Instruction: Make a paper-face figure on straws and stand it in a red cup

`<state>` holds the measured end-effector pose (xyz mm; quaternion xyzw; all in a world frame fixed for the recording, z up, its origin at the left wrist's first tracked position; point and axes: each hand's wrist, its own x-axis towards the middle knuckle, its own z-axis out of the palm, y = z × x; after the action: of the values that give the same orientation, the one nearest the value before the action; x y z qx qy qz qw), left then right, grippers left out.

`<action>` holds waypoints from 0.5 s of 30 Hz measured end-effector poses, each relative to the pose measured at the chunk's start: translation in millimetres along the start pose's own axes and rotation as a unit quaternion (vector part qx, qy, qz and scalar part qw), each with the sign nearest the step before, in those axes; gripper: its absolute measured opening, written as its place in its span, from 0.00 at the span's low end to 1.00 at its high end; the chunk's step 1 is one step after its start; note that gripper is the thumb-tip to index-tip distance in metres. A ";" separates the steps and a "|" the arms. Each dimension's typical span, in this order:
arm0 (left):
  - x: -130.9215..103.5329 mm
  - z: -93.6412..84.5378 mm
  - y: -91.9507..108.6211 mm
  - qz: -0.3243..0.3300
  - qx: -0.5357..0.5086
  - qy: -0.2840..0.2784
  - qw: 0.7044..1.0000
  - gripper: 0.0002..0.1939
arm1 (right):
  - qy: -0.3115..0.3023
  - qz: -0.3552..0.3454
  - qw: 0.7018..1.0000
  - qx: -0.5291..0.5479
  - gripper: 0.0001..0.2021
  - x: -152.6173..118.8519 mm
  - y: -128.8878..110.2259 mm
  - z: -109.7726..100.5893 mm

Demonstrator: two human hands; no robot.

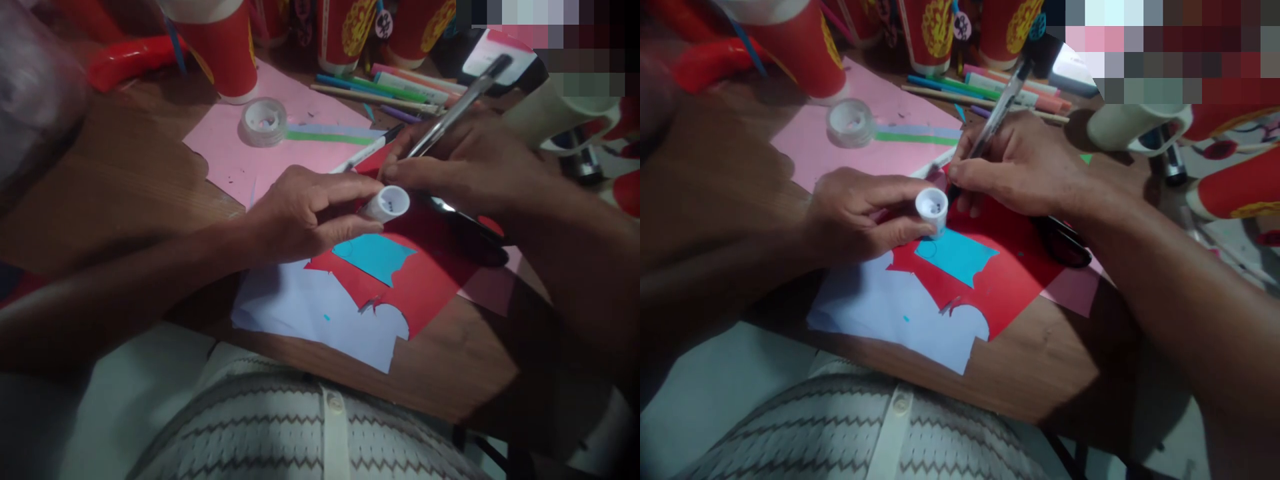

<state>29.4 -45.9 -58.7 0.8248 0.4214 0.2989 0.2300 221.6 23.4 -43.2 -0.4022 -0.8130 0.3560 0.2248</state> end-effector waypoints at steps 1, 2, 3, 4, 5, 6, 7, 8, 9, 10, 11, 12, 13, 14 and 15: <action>0.1 -0.3 -0.1 -0.003 0.002 -0.007 1.000 0.10 | -0.037 0.011 0.999 0.019 0.06 3.9 0.3 -1.2; 0.1 -0.7 -0.1 -0.011 0.005 -0.013 1.000 0.10 | -0.078 0.018 0.996 0.043 0.06 7.8 0.5 -2.4; 0.2 -1.1 0.0 -0.020 0.008 -0.015 1.000 0.10 | -0.113 0.019 0.991 0.064 0.07 11.9 0.6 -3.5; 0.2 -1.4 0.2 -0.026 0.009 -0.020 0.999 0.11 | -0.138 0.013 0.988 0.074 0.07 16.1 0.6 -4.4; 0.1 -1.7 0.5 -0.029 0.010 -0.024 0.999 0.11 | -0.158 0.007 0.985 0.074 0.07 20.5 0.7 -5.1; 0.1 -1.9 1.0 -0.031 0.009 -0.021 0.999 0.11 | -0.174 0.002 0.982 0.070 0.08 25.1 0.9 -5.6; 0.1 -2.0 1.5 -0.033 0.007 -0.019 0.999 0.11 | -0.187 -0.002 0.980 0.060 0.08 29.8 1.3 -5.9; 0.0 -2.1 2.1 -0.033 0.004 -0.016 0.999 0.12 | -0.199 -0.006 0.979 0.046 0.08 34.5 2.1 -6.0; 0.0 -2.2 2.7 -0.032 0.001 -0.014 0.999 0.11 | -0.213 -0.014 0.976 0.031 0.08 39.0 3.1 -5.9; 0.1 -2.2 3.3 -0.033 -0.001 -0.013 0.999 0.11 | -0.227 -0.019 0.974 0.013 0.07 43.2 4.3 -5.8; 0.1 -2.3 3.8 -0.036 -0.002 -0.015 0.999 0.11 | -0.236 -0.025 0.972 -0.002 0.07 46.6 5.6 -5.5; 0.1 -2.3 4.3 -0.041 -0.003 -0.020 0.999 0.11 | -0.243 -0.029 0.970 -0.014 0.07 49.3 7.0 -5.2; 0.1 -2.2 4.6 -0.046 -0.003 -0.027 0.999 0.11 | -0.244 -0.029 0.969 -0.022 0.06 51.2 8.2 -4.7; 0.0 -2.1 4.7 -0.051 -0.003 -0.029 0.998 0.11 | -0.244 -0.029 0.969 -0.023 0.07 52.2 9.3 -4.3; -0.1 -1.9 4.6 -0.054 -0.002 -0.031 0.998 0.12 | -0.244 -0.027 0.969 -0.020 0.07 52.4 10.2 -3.8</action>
<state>30.6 -48.2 -54.4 0.8091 0.4575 0.2613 0.2602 199.0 71.9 -44.4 -0.2858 -0.8605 0.4212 0.0212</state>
